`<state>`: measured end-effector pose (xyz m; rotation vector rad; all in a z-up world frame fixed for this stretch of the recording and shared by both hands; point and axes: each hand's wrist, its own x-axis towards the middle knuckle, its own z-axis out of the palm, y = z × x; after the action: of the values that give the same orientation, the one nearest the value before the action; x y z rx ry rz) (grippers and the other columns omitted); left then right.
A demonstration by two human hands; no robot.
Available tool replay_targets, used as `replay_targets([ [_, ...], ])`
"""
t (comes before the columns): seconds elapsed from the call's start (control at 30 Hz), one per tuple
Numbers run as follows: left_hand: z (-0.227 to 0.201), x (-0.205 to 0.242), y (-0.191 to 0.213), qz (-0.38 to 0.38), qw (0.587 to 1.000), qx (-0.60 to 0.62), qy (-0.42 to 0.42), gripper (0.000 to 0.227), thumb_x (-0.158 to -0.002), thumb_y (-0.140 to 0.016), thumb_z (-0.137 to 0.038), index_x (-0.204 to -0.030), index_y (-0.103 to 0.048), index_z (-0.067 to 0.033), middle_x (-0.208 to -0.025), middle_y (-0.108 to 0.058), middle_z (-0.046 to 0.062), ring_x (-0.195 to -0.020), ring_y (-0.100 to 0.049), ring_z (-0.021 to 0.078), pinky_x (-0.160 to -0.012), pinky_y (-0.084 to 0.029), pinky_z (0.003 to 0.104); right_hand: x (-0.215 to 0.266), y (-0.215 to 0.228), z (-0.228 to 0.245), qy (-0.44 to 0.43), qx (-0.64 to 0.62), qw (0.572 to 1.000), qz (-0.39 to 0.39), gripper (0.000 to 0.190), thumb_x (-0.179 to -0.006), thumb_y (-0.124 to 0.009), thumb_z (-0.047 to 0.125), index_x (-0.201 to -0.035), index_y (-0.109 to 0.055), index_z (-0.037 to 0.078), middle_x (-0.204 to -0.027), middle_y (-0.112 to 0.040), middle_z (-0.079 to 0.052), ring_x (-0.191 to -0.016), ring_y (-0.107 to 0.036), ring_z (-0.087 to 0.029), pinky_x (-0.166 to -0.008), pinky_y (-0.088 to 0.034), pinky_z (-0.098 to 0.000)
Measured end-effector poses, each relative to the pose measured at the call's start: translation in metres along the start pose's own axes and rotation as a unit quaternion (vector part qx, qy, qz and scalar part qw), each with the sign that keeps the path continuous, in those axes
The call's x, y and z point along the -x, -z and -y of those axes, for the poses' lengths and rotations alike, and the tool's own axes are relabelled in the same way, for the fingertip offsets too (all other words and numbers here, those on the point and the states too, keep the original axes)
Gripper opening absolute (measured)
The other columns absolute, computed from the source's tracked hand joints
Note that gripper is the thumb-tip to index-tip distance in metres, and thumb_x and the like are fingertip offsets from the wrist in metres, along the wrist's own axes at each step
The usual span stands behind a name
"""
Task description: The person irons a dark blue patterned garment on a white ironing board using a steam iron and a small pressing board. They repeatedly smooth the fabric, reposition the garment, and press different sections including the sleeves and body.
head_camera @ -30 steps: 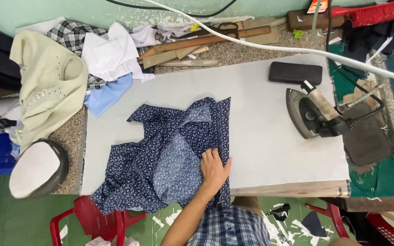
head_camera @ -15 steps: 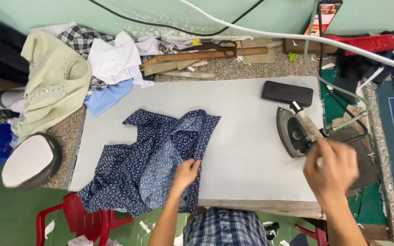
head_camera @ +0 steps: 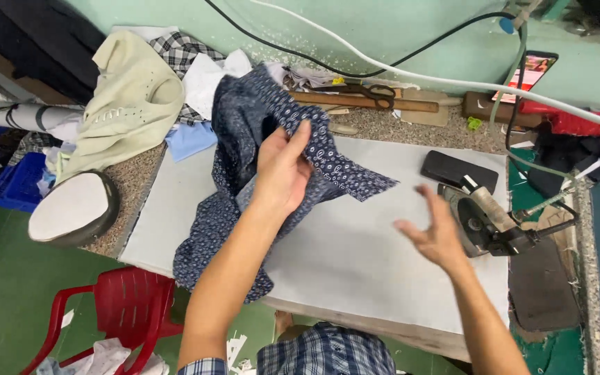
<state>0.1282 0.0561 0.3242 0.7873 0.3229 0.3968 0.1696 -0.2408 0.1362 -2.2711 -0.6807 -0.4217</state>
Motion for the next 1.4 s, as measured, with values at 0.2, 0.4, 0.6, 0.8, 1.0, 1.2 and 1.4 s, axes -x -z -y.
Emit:
replay_targets([
  [0.2, -0.043, 0.004, -0.059, 0.176, 0.984, -0.011, -0.031, 0.024, -0.088, -0.081, -0.012, -0.105, -0.069, -0.0003, -0.092, -0.076, 0.02, -0.082, -0.078, 0.0266, -0.07, -0.065, 0.04, -0.043, -0.043, 0.103, -0.085, -0.282, 0.954, 0.05, 0.077, -0.069, -0.091, 0.024, -0.124, -0.044, -0.001, -0.113, -0.053, -0.023, -0.108, -0.05, -0.038, -0.097, -0.038, -0.0493],
  [0.4, -0.12, -0.036, 0.017, 0.13, 0.973, -0.039, -0.185, 0.048, -0.084, -0.079, -0.01, -0.127, -0.06, -0.0002, -0.119, -0.07, 0.013, -0.11, -0.067, 0.0298, -0.1, -0.057, 0.043, -0.008, 0.021, 0.15, 0.181, 0.05, 0.961, -0.203, 0.018, -0.098, -0.06, 0.011, -0.111, -0.065, 0.0, -0.076, -0.052, -0.01, -0.06, -0.047, -0.025, -0.047, -0.034, -0.0381],
  [0.6, -0.008, -0.019, 0.217, -0.023, 0.981, -0.173, 0.083, 0.061, -0.08, -0.072, -0.014, -0.136, -0.055, 0.0008, -0.132, -0.065, 0.016, -0.116, -0.064, 0.0291, -0.1, -0.053, 0.043, 0.054, 0.042, 0.044, 0.182, -0.025, 0.981, 0.056, 0.015, -0.099, -0.065, 0.018, -0.089, -0.074, 0.012, -0.069, -0.07, -0.003, -0.053, -0.061, -0.016, -0.048, -0.048, -0.0292],
  [0.8, 0.021, 0.038, 0.237, -0.159, 0.874, -0.344, 0.304, 0.087, -0.073, -0.074, -0.028, -0.15, -0.041, -0.0052, -0.163, -0.039, 0.011, -0.156, -0.023, 0.0265, -0.127, -0.007, 0.056, 0.049, 0.042, -0.101, 0.051, 0.521, 0.85, -0.061, 0.045, -0.096, -0.065, 0.025, -0.139, -0.066, 0.011, -0.135, -0.066, -0.012, -0.121, -0.064, -0.029, -0.095, -0.054, -0.0393],
  [1.0, 0.029, 0.07, 0.287, -0.096, 0.915, -0.287, 0.266, 0.061, -0.074, -0.078, -0.023, -0.13, -0.065, -0.0029, -0.131, -0.072, 0.015, -0.125, -0.062, 0.0282, -0.117, -0.037, 0.048, 0.032, 0.012, -0.098, 0.018, 0.465, 0.882, -0.075, 0.034, -0.1, -0.058, 0.007, -0.132, -0.07, 0.009, -0.139, -0.065, -0.012, -0.128, -0.06, -0.03, -0.108, -0.046, -0.0413],
  [1.2, 0.034, 0.094, 0.303, -0.062, 0.929, -0.272, 0.245, 0.056, -0.075, -0.08, -0.023, -0.127, -0.069, -0.0049, -0.126, -0.075, 0.013, -0.12, -0.066, 0.0269, -0.112, -0.042, 0.047, 0.018, -0.113, 0.031, 0.047, 0.211, 0.956, 0.198, 0.018, -0.096, -0.055, 0.029, -0.091, -0.057, 0.012, -0.087, -0.057, -0.005, -0.083, -0.054, -0.023, -0.076, -0.048, -0.0401],
  [1.4, 0.003, 0.129, 0.298, -0.029, 0.939, -0.245, 0.239, 0.069, -0.067, -0.085, -0.02, -0.129, -0.066, 0.0022, -0.126, -0.074, 0.02, -0.117, -0.068, 0.0312, -0.105, -0.052, 0.048, 0.071, -0.191, 0.0, 0.029, 0.324, 0.894, 0.306, 0.019, -0.095, -0.053, 0.007, -0.109, -0.065, 0.004, -0.098, -0.07, -0.012, -0.083, -0.069, -0.023, -0.076, -0.06, -0.0386],
])
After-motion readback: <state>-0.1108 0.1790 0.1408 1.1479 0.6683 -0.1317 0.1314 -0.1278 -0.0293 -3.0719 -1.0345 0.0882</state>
